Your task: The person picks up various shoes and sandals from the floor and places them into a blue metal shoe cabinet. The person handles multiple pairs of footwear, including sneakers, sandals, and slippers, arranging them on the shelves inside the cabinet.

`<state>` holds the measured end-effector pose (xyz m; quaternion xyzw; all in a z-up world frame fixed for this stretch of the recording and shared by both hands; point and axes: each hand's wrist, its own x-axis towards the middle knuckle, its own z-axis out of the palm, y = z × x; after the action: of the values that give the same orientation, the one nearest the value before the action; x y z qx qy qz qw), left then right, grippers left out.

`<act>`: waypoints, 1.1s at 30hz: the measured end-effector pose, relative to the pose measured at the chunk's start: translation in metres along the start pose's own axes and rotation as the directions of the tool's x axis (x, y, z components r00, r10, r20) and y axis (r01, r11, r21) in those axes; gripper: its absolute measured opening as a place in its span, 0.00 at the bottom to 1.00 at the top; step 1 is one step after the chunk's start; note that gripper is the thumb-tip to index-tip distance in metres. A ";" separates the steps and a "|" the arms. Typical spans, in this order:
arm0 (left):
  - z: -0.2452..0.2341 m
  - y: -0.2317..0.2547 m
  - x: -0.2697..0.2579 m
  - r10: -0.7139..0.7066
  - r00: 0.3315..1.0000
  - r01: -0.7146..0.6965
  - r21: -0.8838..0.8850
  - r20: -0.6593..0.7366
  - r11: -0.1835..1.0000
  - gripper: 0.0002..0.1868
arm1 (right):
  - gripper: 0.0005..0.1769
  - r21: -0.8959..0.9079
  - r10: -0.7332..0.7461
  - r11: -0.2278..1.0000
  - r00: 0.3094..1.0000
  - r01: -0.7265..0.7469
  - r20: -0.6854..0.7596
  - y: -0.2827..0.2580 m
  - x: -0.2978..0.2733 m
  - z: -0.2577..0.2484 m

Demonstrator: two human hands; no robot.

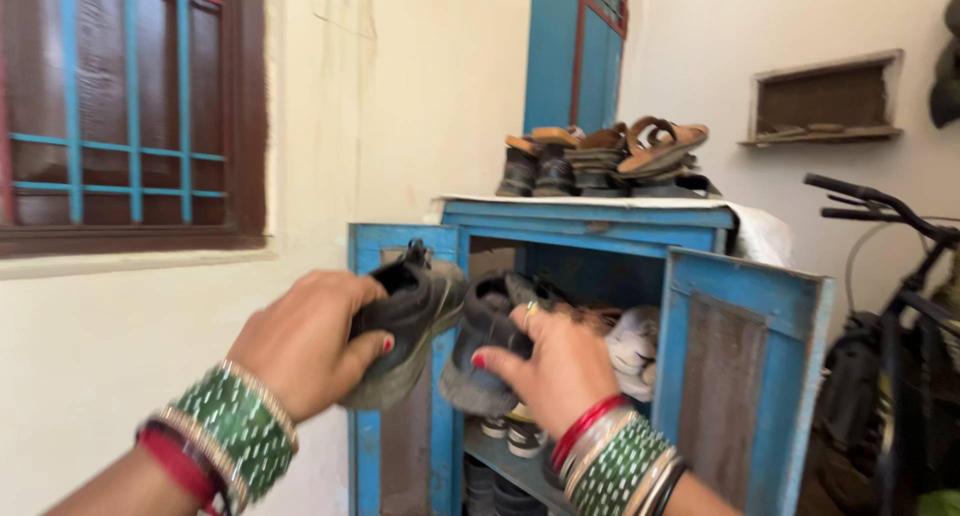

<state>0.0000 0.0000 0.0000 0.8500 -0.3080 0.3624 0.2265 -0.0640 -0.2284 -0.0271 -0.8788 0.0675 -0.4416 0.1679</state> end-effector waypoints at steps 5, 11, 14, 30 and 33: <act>0.007 0.020 0.045 0.056 0.998 -0.055 -0.022 0.041 0.998 0.19 | 0.31 0.013 0.191 0.981 0.980 -0.192 0.049 0.010 0.023 -0.037; 0.020 0.028 0.101 0.081 0.993 -0.073 -0.097 0.080 0.993 0.19 | 0.30 -0.022 0.134 0.991 0.989 -0.136 -0.070 0.050 0.061 -0.054; 0.020 0.030 0.125 0.129 0.986 -0.116 -0.123 0.103 0.986 0.20 | 0.26 0.011 0.257 0.966 0.966 -0.257 -0.012 0.070 0.076 -0.061; 0.033 0.036 0.184 0.151 0.951 -0.123 -0.115 0.271 0.986 0.18 | 0.18 0.497 0.357 0.770 0.916 -0.400 0.185 0.165 0.145 -0.068; 0.041 0.029 0.184 0.161 0.943 -0.139 -0.093 0.292 0.986 0.15 | 0.17 0.478 0.240 0.830 0.958 -0.287 0.158 0.147 0.142 -0.063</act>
<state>0.1002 -0.1121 0.1175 0.8605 -0.4151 0.2349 0.1791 -0.0251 -0.4186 0.0626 -0.8073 0.0648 -0.3761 0.4501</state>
